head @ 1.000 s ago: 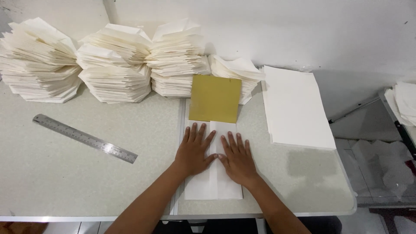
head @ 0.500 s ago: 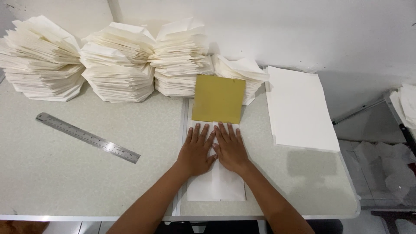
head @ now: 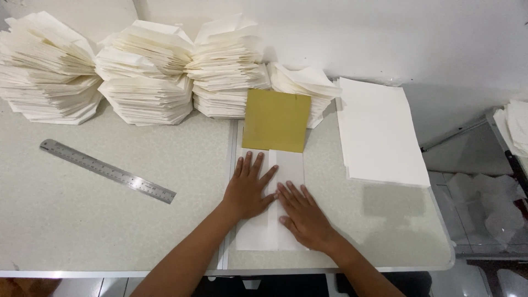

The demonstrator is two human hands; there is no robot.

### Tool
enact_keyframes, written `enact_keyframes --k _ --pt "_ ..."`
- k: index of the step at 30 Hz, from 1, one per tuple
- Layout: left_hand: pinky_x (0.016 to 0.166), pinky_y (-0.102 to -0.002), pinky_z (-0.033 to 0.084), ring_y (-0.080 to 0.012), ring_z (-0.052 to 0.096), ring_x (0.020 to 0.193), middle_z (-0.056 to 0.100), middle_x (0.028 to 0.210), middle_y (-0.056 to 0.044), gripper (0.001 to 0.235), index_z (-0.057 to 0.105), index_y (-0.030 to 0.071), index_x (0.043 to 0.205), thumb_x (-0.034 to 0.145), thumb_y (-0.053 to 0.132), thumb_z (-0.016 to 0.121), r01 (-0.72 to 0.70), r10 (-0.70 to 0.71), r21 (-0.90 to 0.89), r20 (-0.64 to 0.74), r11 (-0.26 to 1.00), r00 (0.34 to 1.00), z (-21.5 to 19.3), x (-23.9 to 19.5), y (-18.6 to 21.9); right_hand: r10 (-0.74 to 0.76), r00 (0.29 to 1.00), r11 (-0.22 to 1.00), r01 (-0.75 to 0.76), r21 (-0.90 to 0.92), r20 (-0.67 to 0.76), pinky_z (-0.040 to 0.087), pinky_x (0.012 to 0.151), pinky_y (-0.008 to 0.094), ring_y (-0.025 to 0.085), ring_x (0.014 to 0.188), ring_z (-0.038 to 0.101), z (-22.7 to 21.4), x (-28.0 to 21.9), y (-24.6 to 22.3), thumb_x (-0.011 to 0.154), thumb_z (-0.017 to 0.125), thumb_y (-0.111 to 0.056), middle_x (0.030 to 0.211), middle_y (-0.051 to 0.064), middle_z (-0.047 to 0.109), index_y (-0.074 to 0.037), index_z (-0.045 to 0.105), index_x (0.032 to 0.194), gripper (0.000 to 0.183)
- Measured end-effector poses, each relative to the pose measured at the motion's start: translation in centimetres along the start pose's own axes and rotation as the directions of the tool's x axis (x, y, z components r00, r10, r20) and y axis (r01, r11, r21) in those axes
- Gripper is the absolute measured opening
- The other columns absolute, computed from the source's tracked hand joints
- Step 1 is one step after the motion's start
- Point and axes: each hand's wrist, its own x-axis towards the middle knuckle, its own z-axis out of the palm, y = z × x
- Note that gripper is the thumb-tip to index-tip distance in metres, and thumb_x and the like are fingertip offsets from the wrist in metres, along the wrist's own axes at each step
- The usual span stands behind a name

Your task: A person uses a cardboard template to fold a sheet of paper into an envelope shape.

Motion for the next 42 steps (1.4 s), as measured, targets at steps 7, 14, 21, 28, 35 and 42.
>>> enact_keyframes --k 7,14,21,28,35,42 --pt "0.122 -0.057 0.001 -0.0477 -0.002 0.152 0.005 0.167 -0.022 0.081 0.021 0.029 0.161 0.094 0.071 0.038 0.018 -0.016 -0.041 0.057 0.999 0.998 -1.2 0.0 0.2 -0.046 0.998 0.999 0.045 0.025 0.045 -0.001 0.126 0.047 0.030 0.158 0.005 -0.2 -5.1 -1.9 0.110 0.032 -0.040 0.171 0.014 0.010 -0.004 0.012 0.162 0.067" --pt "0.122 -0.057 0.001 -0.0478 -0.003 0.152 0.003 0.167 -0.022 0.084 0.020 0.029 0.161 0.093 0.073 0.040 0.013 -0.011 -0.025 0.097 1.000 0.995 -1.3 0.0 0.1 -0.106 0.982 0.991 0.092 -0.094 -0.154 0.018 0.126 0.045 0.029 0.155 0.027 1.2 -9.4 -2.6 0.107 0.044 -0.037 0.166 0.017 0.030 -0.001 0.030 0.157 0.063" --pt "0.123 -0.056 -0.002 -0.0458 -0.008 0.153 -0.001 0.168 -0.020 0.087 0.019 0.029 0.161 0.091 0.074 0.043 0.045 -0.035 -0.058 0.166 0.997 0.986 -2.9 -0.1 0.5 -0.186 0.841 0.980 0.198 -0.031 -0.508 0.047 0.110 0.053 0.029 0.127 0.065 1.3 -10.5 -2.0 0.099 0.060 -0.017 0.129 0.016 0.071 -0.002 0.069 0.123 0.030" --pt "0.122 -0.057 -0.001 -0.0463 -0.005 0.153 0.002 0.168 -0.021 0.088 0.020 0.028 0.161 0.090 0.077 0.041 0.016 -0.011 -0.040 0.112 0.999 0.994 -2.2 -0.1 0.2 -0.257 0.803 0.950 0.312 0.013 -0.538 0.049 0.101 0.056 0.025 0.106 0.076 0.2 -10.0 -1.3 0.093 0.065 -0.015 0.107 0.010 0.080 -0.005 0.077 0.097 0.017" --pt "0.123 -0.055 -0.004 -0.0450 -0.011 0.153 -0.004 0.168 -0.020 0.097 0.015 0.029 0.162 0.085 0.082 0.043 0.050 -0.038 -0.055 0.210 0.997 0.977 -3.4 0.0 0.5 -0.010 0.875 0.985 0.092 0.146 -0.484 0.039 0.103 0.051 0.029 0.116 0.062 -0.3 -4.4 0.3 0.101 0.053 -0.024 0.112 0.006 0.071 -0.009 0.067 0.114 0.024" --pt "0.128 -0.053 0.000 -0.0417 0.003 0.157 0.008 0.171 -0.016 0.112 0.017 0.032 0.163 0.073 0.093 0.045 0.079 -0.085 0.030 0.367 0.996 0.926 -8.6 -0.6 1.9 0.412 0.907 0.891 -0.420 0.171 0.086 -0.001 0.127 0.056 0.040 0.157 0.008 -4.4 4.9 1.3 0.112 0.027 -0.039 0.169 0.023 0.013 -0.004 0.017 0.162 0.062"
